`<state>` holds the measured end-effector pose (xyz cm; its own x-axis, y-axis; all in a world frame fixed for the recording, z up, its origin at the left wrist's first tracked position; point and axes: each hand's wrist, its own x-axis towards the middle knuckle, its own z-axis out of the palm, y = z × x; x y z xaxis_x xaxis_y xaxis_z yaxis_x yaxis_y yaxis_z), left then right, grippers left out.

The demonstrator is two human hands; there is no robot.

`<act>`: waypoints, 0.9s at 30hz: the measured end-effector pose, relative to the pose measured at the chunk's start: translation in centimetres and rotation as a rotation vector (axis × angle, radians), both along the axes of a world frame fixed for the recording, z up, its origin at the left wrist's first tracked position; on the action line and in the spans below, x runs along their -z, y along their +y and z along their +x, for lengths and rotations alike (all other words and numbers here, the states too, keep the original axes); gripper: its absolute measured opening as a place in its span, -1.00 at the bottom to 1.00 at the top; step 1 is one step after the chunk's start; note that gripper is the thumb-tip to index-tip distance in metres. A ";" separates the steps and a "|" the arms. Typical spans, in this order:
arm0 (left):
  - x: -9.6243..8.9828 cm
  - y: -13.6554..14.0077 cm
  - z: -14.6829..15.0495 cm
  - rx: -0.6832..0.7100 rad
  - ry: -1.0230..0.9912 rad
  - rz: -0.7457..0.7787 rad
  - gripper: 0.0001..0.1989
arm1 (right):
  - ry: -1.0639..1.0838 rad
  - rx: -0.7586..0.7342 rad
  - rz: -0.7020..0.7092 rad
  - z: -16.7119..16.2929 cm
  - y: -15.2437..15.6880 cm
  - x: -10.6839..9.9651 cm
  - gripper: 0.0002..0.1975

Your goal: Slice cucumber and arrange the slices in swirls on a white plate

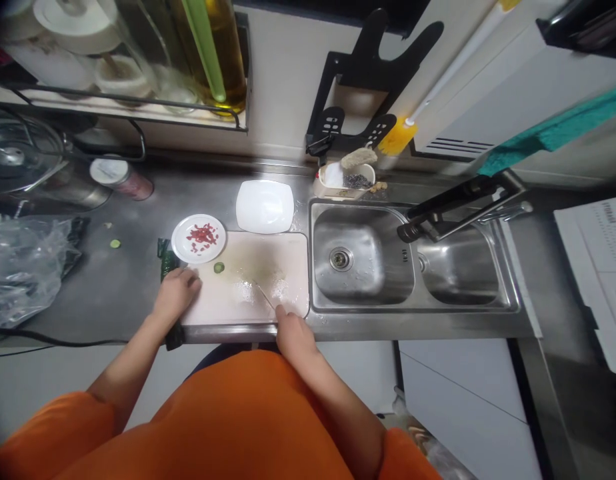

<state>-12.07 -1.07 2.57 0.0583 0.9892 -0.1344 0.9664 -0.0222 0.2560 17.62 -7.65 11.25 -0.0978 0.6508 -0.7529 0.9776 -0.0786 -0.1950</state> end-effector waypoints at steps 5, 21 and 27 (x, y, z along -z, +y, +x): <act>-0.4 -0.3 -0.6 -0.032 0.060 -0.022 -0.77 | -0.049 0.127 0.229 1.1 -1.2 0.3 -0.51; -0.2 -1.0 2.1 0.026 -0.158 0.061 -0.73 | -0.273 0.296 0.488 -0.5 -0.8 8.3 -0.42; -1.0 -0.2 4.7 0.007 -0.295 0.059 -0.75 | -0.309 0.202 0.466 -1.3 0.0 8.1 -0.44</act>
